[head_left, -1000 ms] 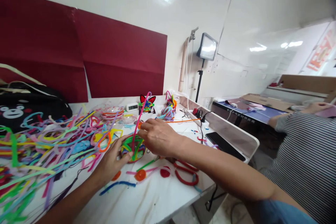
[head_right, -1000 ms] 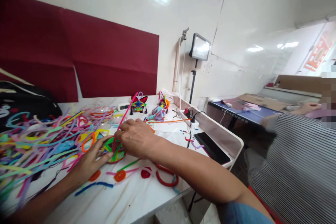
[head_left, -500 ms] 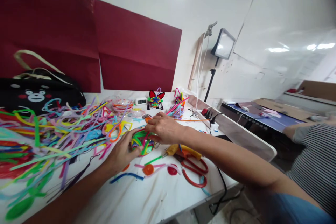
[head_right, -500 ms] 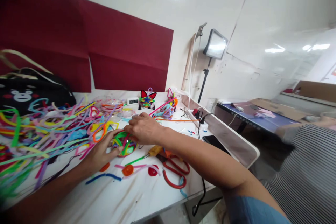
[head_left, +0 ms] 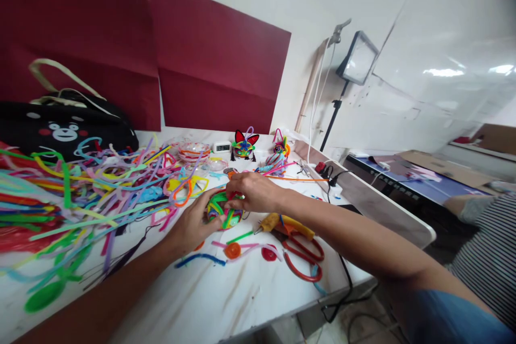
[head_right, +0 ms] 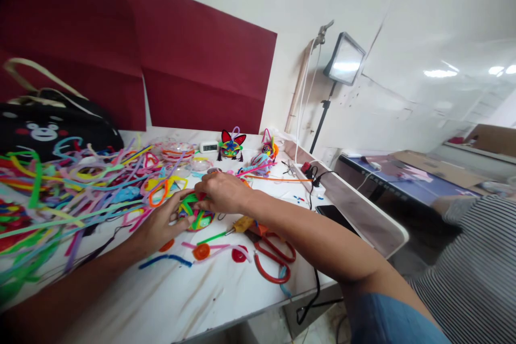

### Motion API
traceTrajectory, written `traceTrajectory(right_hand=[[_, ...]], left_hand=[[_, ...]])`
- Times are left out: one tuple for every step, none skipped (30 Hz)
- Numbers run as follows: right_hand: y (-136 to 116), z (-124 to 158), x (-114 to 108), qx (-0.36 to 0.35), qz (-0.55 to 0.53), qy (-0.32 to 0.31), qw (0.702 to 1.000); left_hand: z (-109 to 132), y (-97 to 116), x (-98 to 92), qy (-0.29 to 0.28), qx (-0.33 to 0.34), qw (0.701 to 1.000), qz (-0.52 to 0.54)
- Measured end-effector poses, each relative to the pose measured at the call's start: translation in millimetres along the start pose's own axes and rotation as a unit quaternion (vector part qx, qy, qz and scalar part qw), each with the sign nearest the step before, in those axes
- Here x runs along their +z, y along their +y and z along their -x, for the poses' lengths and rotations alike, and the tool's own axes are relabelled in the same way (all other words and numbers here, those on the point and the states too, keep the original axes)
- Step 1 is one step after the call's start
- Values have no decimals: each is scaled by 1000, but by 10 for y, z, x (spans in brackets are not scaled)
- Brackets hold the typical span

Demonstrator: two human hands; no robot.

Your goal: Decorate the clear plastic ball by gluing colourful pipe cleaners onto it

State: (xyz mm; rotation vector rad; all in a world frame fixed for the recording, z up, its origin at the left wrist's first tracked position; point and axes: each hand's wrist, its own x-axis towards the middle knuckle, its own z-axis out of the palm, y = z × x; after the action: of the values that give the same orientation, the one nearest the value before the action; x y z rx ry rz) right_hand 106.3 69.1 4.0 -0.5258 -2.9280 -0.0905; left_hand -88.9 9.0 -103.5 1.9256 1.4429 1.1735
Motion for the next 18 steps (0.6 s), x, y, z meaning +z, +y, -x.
traceTrajectory(right_hand=[[1, -13, -10, -5, 6, -3, 1000], [1, -28, -22, -9, 13, -7, 1000], [1, -43, -33, -13, 20, -11, 1000], [1, -59, -45, -17, 26, -16, 999], [1, -75, -58, -21, 31, -22, 999], [-1, -92, -70, -23, 33, -27, 999], [-3, -108, -82, -25, 33, -33, 999], [-7, -124, -93, -26, 34, -39, 998], [-11, -139, -103, -27, 35, -43, 998], [-16, -153, -112, -29, 36, -46, 998], [-22, -166, -118, -30, 38, -47, 998], [-28, -178, -123, -32, 39, -47, 998], [-34, -188, -126, -34, 41, -47, 997], [-39, -197, -128, -35, 43, -48, 997], [-43, -203, -129, -36, 45, -50, 997], [-46, -208, -131, -36, 48, -52, 997], [-48, -210, -134, -37, 51, -53, 997], [-49, -209, -138, -36, 52, -54, 997]], left_hand=[[0, -3, 2, 0, -3, 1000, 3], [0, -6, 4, 1, -4, 1000, 3], [-1, -6, 7, 4, -3, 1000, 3], [-2, -5, 10, 9, 0, 1000, 2], [-3, -2, 12, 13, 2, 1000, 2], [-4, 4, 14, 16, 3, 1000, 1], [-4, 11, 16, 18, 2, 1000, 1], [-3, 20, 18, 20, 1, 1000, 3], [-2, 29, 19, 22, 0, 1000, 5], [-1, 38, 20, 24, -2, 1000, 7], [0, 44, 20, 25, -3, 1000, 8], [0, 48, 21, 25, -5, 1000, 9], [0, 48, 21, 24, -7, 1000, 10], [0, 46, 22, 22, -8, 1000, 9], [-1, 41, 24, 21, -8, 1000, 7], [-2, 34, 25, 21, -7, 1000, 7], [-3, 26, 26, 23, -5, 1000, 7], [-4, 18, 27, 26, -2, 1000, 8]])
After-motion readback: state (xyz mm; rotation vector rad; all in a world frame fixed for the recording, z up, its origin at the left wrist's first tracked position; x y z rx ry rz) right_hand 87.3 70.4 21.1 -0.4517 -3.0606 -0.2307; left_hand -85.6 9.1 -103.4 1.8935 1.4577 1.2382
